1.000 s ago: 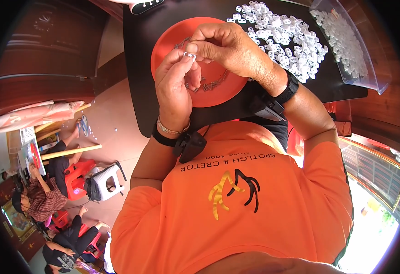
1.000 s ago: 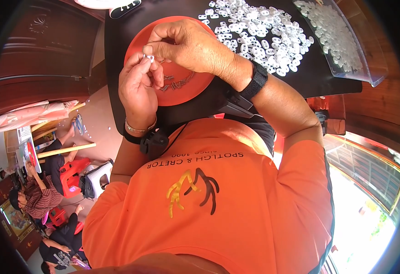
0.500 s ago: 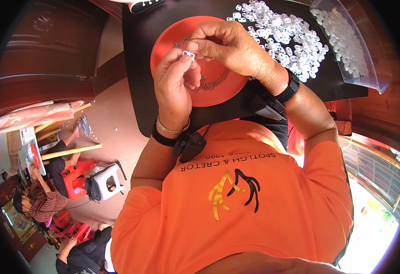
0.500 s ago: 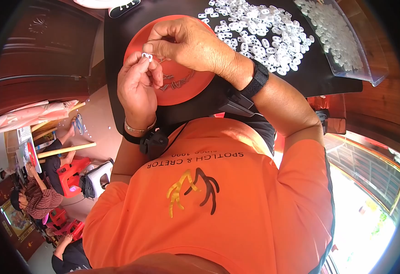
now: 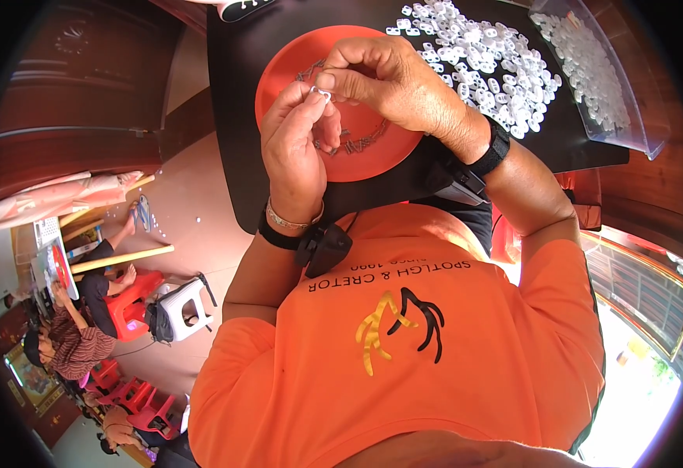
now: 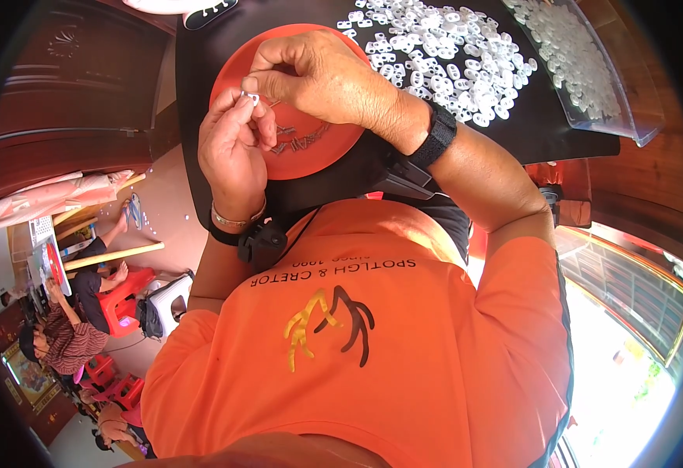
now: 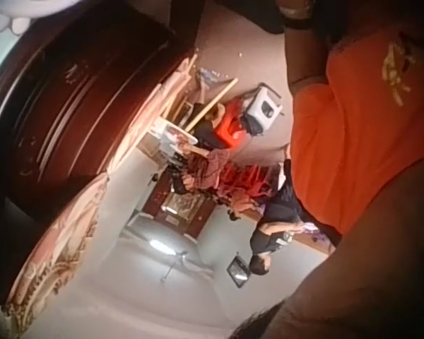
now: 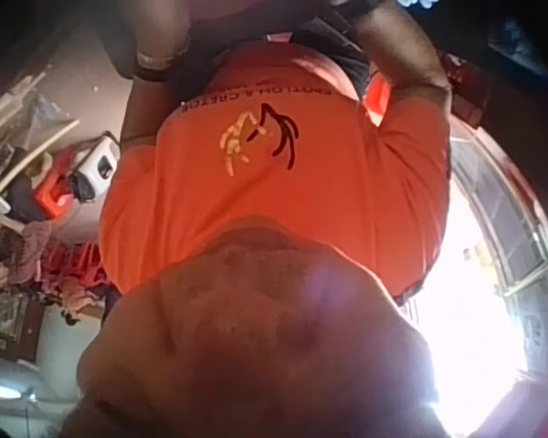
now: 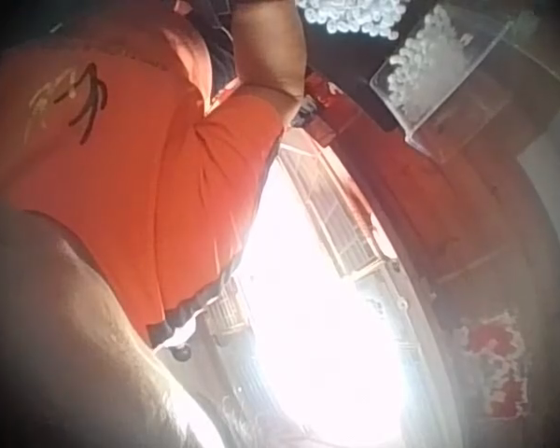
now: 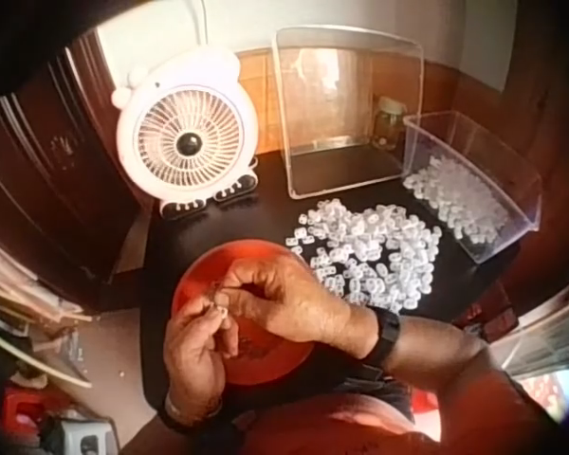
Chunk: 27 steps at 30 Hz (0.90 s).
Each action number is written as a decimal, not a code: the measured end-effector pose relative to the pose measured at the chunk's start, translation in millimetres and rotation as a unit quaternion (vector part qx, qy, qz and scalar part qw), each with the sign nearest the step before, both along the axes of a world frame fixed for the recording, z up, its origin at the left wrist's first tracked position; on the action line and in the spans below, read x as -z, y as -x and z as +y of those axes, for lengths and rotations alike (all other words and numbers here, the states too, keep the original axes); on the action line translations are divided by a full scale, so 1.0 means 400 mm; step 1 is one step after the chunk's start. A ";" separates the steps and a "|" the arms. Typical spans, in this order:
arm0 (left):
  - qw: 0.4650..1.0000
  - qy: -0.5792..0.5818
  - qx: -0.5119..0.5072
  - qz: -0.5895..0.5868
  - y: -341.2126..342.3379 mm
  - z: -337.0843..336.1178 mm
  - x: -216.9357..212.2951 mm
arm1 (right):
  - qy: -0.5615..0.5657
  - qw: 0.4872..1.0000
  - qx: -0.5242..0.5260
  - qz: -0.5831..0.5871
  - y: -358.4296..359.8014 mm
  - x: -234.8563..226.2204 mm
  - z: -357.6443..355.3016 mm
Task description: Manually assembling small white plastic components onto a thin metal wire loop.
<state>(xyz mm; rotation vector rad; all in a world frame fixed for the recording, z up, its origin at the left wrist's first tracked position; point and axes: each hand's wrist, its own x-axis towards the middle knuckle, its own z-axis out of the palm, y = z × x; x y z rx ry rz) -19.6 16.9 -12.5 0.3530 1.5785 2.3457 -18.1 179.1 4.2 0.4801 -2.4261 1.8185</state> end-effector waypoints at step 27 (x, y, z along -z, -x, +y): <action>1.000 -0.020 -0.012 -0.004 0.001 0.004 -0.005 | -0.027 0.999 0.033 0.018 -0.005 0.005 -0.010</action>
